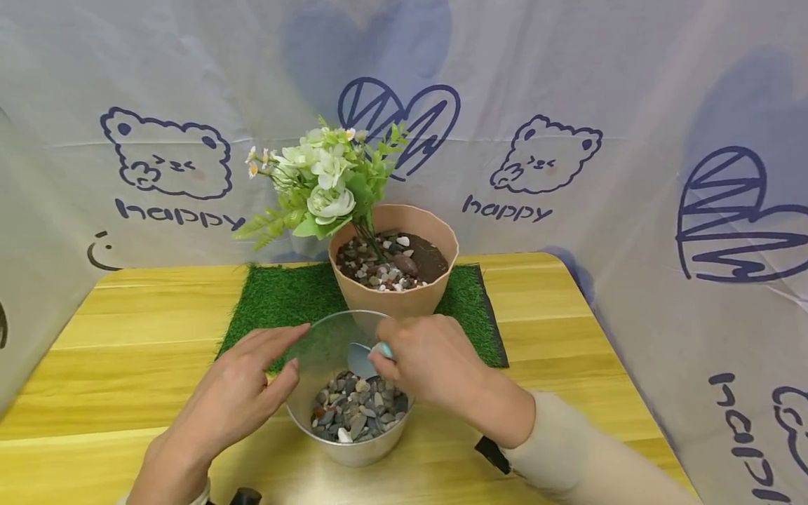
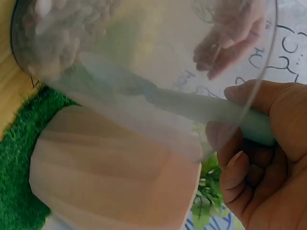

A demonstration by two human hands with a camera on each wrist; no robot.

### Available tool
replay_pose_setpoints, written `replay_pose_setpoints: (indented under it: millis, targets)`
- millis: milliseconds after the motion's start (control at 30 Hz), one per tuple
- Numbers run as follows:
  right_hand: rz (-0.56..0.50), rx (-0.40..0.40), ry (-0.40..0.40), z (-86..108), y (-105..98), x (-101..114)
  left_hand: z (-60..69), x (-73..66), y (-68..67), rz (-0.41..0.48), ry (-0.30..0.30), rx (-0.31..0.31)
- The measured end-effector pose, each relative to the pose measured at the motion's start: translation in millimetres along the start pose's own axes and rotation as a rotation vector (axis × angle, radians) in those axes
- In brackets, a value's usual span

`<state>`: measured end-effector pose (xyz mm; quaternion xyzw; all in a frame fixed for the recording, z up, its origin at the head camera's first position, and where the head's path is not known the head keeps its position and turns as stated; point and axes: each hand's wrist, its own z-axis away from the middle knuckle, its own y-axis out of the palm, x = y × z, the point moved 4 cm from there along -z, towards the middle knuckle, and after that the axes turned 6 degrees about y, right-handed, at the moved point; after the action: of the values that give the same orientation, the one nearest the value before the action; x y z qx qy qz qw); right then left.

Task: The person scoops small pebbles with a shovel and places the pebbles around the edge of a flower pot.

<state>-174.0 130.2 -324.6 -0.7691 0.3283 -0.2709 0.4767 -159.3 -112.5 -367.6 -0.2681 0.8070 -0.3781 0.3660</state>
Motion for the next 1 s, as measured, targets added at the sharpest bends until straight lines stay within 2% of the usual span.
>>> replay_pose_setpoints:
  millis: [67, 233, 300, 433, 633, 800, 1000]
  targets:
    - [-0.005, 0.03, 0.01, 0.1, 2.8, 1.5, -0.4, -1.2, 0.5, 0.008, -0.01, -0.01]
    - [-0.022, 0.11, 0.058, 0.1, 6.5, 4.0, -1.1, -4.8, 4.5, 0.028, -0.096, -0.017]
    - [-0.028, 0.134, 0.07, -0.3, 7.6, 4.4, -1.3, -5.9, 5.7, 0.025, -0.112, -0.018]
    - [-0.047, 0.154, 0.062, -1.1, 9.2, 5.8, -1.3, -6.3, 4.3, 0.0, -0.067, -0.036]
    - [-0.043, 0.132, 0.031, -4.5, 10.8, 9.2, -1.5, -2.2, 1.4, -0.019, 0.027, -0.055]
    - [-0.055, 0.16, 0.026, -6.3, 12.0, 11.1, -1.6, 0.2, 3.2, -0.006, 0.022, -0.051]
    - [-0.087, 0.197, 0.045, -5.7, 12.9, 12.4, -1.1, 0.7, 5.8, 0.008, -0.016, -0.033]
